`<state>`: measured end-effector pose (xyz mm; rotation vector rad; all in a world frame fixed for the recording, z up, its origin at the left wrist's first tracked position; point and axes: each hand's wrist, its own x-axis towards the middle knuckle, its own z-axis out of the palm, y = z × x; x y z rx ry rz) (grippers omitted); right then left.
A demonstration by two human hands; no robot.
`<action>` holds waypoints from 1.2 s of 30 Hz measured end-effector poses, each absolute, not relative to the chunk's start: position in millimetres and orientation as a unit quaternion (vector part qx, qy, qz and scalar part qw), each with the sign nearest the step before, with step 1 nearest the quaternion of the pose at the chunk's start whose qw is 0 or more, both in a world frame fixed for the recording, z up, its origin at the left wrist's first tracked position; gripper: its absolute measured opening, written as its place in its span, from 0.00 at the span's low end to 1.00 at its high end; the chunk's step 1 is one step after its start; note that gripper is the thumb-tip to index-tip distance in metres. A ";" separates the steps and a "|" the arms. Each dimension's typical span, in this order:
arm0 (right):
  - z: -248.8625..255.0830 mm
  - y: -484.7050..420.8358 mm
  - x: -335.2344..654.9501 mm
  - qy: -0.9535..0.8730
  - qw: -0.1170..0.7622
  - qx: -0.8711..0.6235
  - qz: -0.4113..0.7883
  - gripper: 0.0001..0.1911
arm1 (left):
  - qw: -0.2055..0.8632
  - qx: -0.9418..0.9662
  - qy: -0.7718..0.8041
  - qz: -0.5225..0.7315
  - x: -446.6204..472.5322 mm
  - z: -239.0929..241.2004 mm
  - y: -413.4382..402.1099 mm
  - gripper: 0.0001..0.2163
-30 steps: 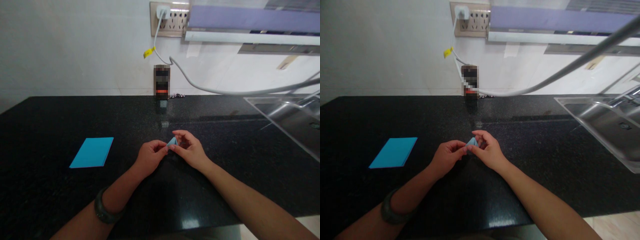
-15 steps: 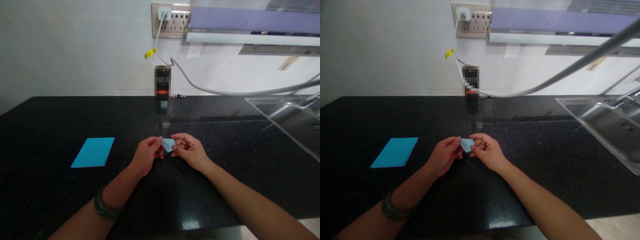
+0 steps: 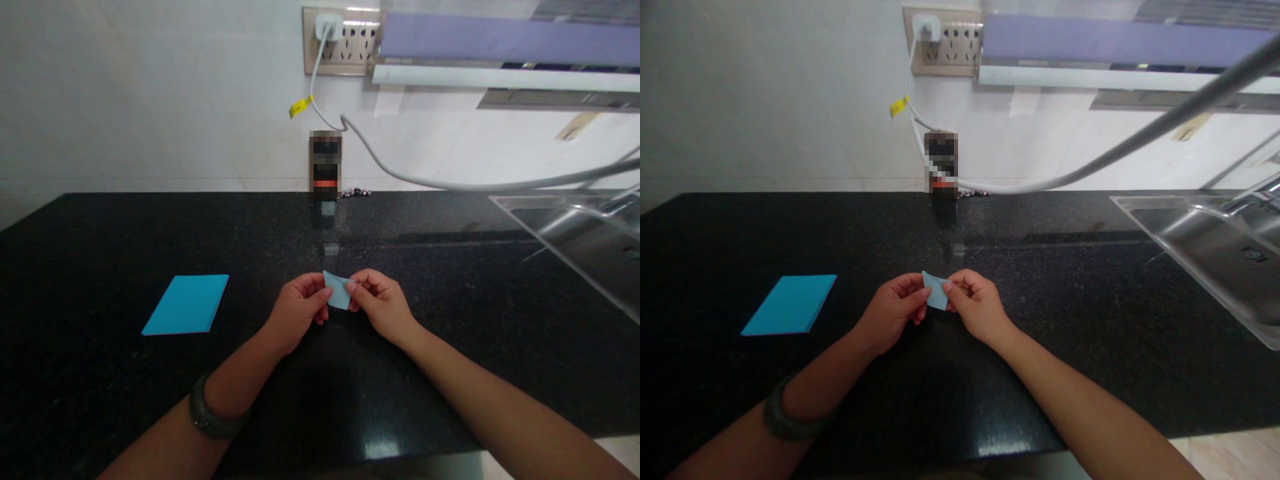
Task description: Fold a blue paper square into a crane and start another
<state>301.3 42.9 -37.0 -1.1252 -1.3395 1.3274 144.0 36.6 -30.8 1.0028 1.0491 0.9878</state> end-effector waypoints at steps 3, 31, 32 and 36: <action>-34.5 44.9 301.4 -0.509 0.454 -0.467 0.563 0.12 | 0.652 0.410 0.472 0.430 144.5 -32.9 37.7 0.11; -40.0 48.3 299.6 -0.434 0.480 -0.454 0.613 0.14 | 0.686 0.381 0.428 0.448 143.0 -33.6 35.9 0.10; -40.6 48.1 299.4 -0.441 0.481 -0.455 0.606 0.14 | 0.698 0.369 0.422 0.446 143.6 -33.6 35.3 0.11; -43.3 46.4 301.1 -0.519 0.480 -0.480 0.519 0.10 | 0.721 0.350 0.414 0.432 147.3 -32.5 32.7 0.15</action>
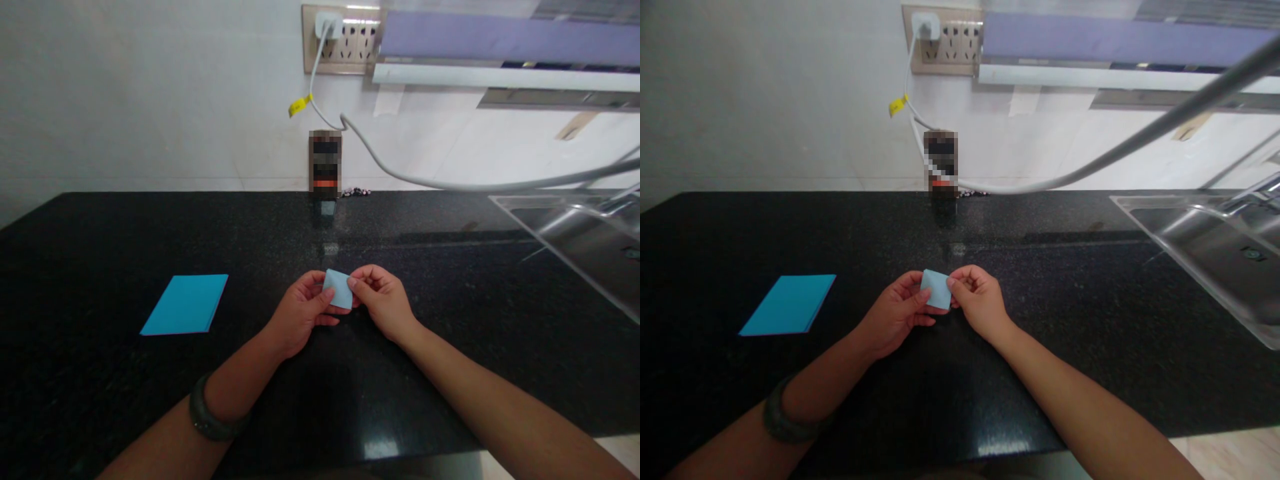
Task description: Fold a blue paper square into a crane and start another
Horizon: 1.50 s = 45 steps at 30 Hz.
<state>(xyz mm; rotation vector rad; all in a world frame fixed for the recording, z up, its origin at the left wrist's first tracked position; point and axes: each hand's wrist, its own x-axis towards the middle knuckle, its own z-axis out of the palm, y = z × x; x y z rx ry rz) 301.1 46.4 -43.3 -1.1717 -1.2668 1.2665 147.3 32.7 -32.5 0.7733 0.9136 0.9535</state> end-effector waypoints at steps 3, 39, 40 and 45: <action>-44.2 44.6 304.6 -0.639 0.479 -0.493 0.346 0.07 | 0.720 0.352 0.421 0.424 148.4 -33.2 32.3 0.15; -40.7 43.8 302.0 -0.797 0.415 -0.411 0.157 0.05 | 0.712 0.387 0.395 0.432 153.3 -31.0 29.9 0.23; -40.6 42.9 301.0 -0.781 0.424 -0.423 0.177 0.05 | 0.712 0.394 0.387 0.434 154.2 -31.1 29.5 0.25; -39.7 41.4 296.9 -0.607 0.493 -0.487 0.389 0.04 | 0.655 0.442 0.439 0.428 154.8 -31.4 30.0 0.15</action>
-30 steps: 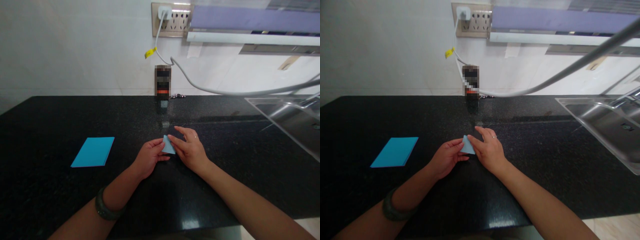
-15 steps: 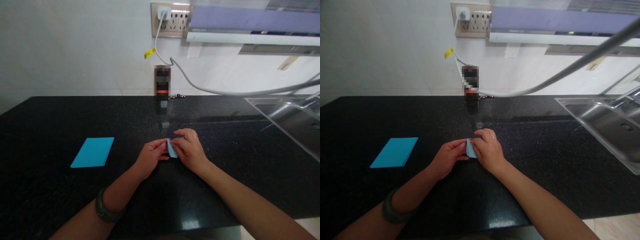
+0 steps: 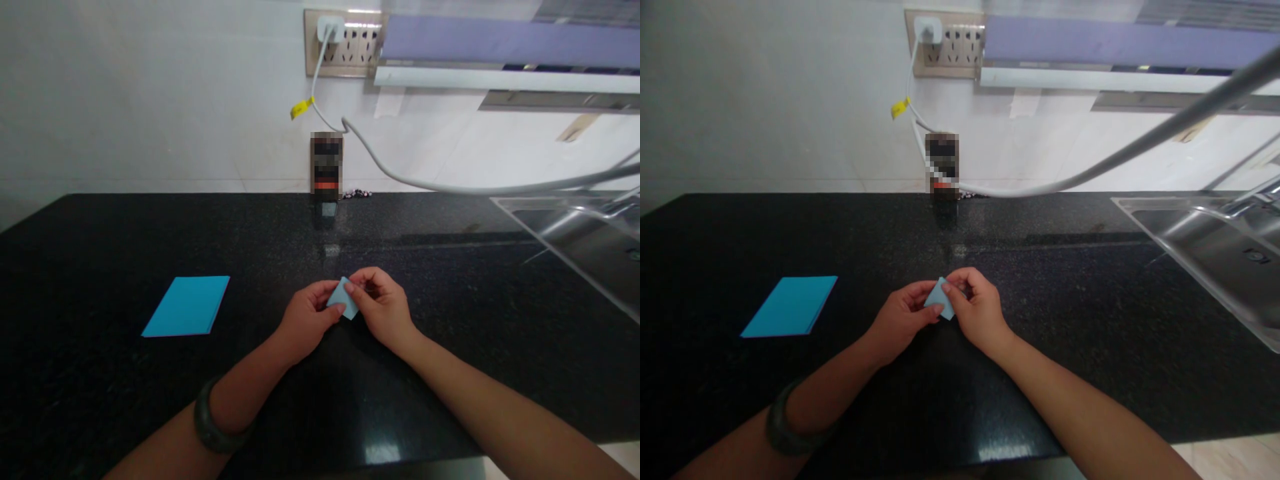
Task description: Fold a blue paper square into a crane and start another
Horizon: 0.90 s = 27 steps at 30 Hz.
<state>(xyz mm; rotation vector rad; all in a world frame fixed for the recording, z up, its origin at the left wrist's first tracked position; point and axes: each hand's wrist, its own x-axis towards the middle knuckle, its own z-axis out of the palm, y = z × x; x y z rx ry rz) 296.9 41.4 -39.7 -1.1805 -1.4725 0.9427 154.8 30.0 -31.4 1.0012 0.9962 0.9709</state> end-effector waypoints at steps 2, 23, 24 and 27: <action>-39.3 42.7 296.0 -0.538 0.519 -0.469 0.471 0.07 | 0.635 0.454 0.470 0.412 153.2 -30.7 30.9 0.10; -44.0 52.5 307.1 -0.461 0.418 -0.405 0.669 0.14 | 0.652 0.414 0.489 0.406 147.0 -29.8 34.6 0.10; -44.5 52.6 307.2 -0.460 0.418 -0.404 0.671 0.15 | 0.651 0.416 0.488 0.405 146.9 -29.7 34.5 0.10; -43.3 52.8 307.2 -0.469 0.416 -0.407 0.665 0.15 | 0.649 0.423 0.488 0.402 147.0 -30.4 34.1 0.10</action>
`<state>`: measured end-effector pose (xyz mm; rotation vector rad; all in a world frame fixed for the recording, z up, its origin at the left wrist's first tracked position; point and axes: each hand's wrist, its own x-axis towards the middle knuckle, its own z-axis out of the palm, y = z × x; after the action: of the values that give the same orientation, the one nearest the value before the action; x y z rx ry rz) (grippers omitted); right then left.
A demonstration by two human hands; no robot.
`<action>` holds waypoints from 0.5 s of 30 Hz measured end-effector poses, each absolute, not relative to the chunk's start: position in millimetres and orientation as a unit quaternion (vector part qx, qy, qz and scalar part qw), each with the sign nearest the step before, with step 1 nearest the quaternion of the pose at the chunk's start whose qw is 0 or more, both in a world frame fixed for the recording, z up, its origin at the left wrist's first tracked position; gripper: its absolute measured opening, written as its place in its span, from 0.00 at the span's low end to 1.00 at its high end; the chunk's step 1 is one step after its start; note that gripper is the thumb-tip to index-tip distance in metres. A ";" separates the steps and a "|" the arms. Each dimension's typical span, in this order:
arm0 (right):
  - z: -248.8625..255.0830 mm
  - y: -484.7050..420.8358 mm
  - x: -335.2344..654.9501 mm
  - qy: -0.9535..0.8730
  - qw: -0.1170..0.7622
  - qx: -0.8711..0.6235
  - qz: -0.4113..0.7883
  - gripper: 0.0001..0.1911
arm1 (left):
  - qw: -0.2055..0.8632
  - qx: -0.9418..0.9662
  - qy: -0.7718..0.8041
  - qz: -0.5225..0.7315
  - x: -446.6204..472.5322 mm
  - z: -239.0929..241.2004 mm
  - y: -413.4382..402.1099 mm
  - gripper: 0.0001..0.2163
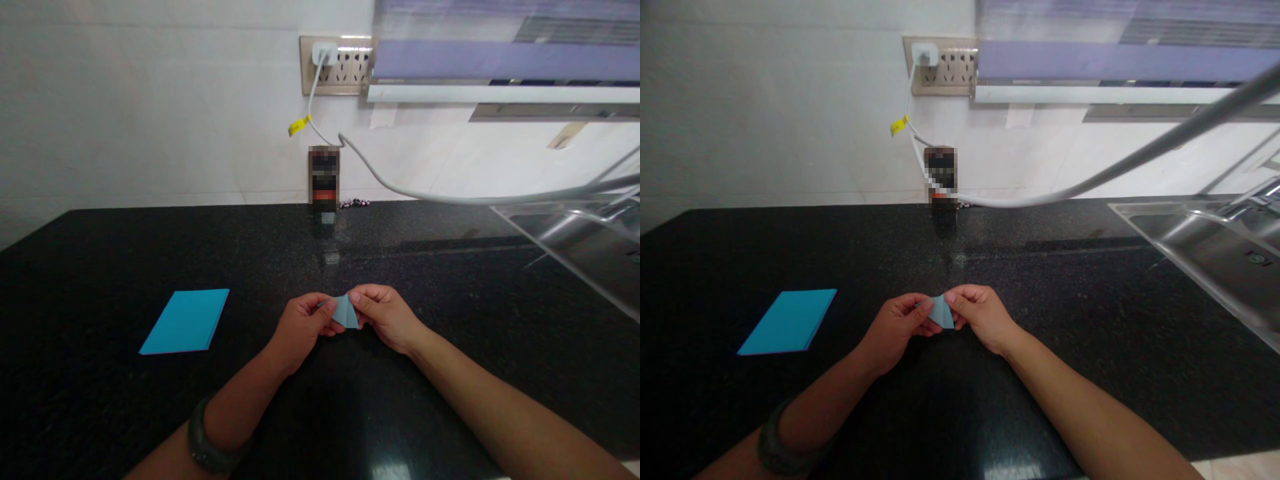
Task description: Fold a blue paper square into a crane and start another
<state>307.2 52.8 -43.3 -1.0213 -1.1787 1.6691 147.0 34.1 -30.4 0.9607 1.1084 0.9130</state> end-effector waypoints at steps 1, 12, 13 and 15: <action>-42.1 52.8 307.2 -0.477 0.415 -0.411 0.657 0.15 | 0.649 0.424 0.487 0.401 147.0 -30.8 34.0 0.10; -45.0 53.7 307.8 -0.590 0.425 -0.414 0.547 0.14 | 0.682 0.395 0.464 0.405 148.6 -32.3 34.9 0.16; -45.9 53.4 308.8 -0.607 0.422 -0.420 0.527 0.16 | 0.686 0.396 0.463 0.398 148.7 -32.3 34.6 0.16; -46.1 52.4 310.8 -0.649 0.390 -0.434 0.487 0.16 | 0.690 0.407 0.461 0.382 148.9 -32.5 33.8 0.15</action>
<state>310.8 52.4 -46.1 -1.1037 -1.6502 1.2379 148.9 33.8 -32.5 0.9110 1.0315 0.8537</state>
